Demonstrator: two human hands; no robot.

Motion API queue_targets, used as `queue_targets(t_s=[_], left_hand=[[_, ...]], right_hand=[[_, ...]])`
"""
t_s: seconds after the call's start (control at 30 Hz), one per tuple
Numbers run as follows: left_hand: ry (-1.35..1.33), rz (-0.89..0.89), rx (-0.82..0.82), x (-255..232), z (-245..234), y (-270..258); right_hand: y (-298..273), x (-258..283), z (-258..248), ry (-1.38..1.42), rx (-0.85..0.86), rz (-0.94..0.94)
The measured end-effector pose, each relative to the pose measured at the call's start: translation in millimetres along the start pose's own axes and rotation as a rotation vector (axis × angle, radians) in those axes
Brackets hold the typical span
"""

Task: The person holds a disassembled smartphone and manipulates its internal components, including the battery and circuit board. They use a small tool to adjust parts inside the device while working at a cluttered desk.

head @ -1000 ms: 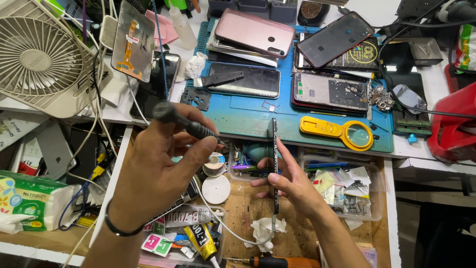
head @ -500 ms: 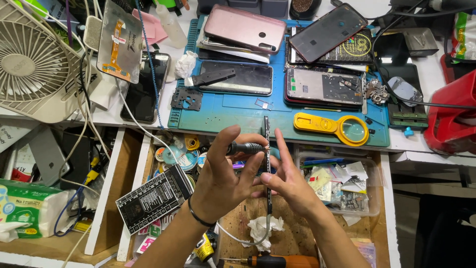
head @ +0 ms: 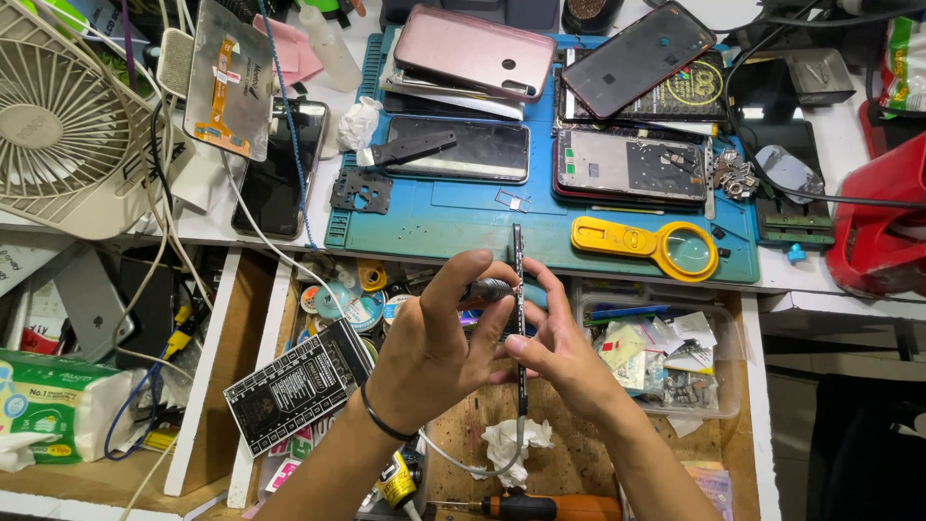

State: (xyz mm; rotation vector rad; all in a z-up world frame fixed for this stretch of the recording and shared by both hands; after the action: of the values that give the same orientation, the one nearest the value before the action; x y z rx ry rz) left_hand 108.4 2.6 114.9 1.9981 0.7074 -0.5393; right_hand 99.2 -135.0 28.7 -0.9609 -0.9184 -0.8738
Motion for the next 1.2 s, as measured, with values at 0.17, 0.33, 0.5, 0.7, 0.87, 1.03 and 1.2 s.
queue_targets(t_s=[0.17, 0.33, 0.5, 0.7, 0.87, 1.03, 1.2], left_hand=[[-0.003, -0.012, 0.002, 1.2, 0.7, 0.8], [-0.014, -0.016, 0.006, 1.7, 1.0, 0.3], [-0.010, -0.019, -0.005, 2.6, 2.2, 0.1], [-0.019, -0.033, 0.031, 3.8, 3.3, 0.8], [-0.001, -0.036, 0.061, 6.6, 5.8, 0.8], [0.063, -0.004, 0.065, 4.9, 5.6, 2.3], [0.066, 0.027, 0.049, 3.8, 5.5, 0.7]], right_hand=[[-2.2, -4.8, -5.8, -0.122, -0.096, 0.156], [-1.9, -1.1, -2.5, -0.115, -0.078, 0.135], [0.0, -2.9, -1.8, -0.009, -0.011, 0.029], [-3.0, 4.7, 1.5, -0.133, -0.081, 0.154], [-1.1, 0.0, -1.6, -0.093, -0.055, 0.073], [-0.6, 0.7, -0.1, -0.162, -0.065, 0.077], [-1.1, -4.0, -1.3, -0.156, -0.138, 0.198]])
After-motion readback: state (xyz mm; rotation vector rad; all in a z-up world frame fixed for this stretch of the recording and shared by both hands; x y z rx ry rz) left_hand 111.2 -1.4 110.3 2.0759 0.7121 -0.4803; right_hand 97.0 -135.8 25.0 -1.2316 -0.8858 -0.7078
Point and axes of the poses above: each hand's wrist, its own y-axis towards the middle knuckle, its own z-axis out of the palm, x = y × z, the point moved 6 cm from there along y, towards the middle knuckle
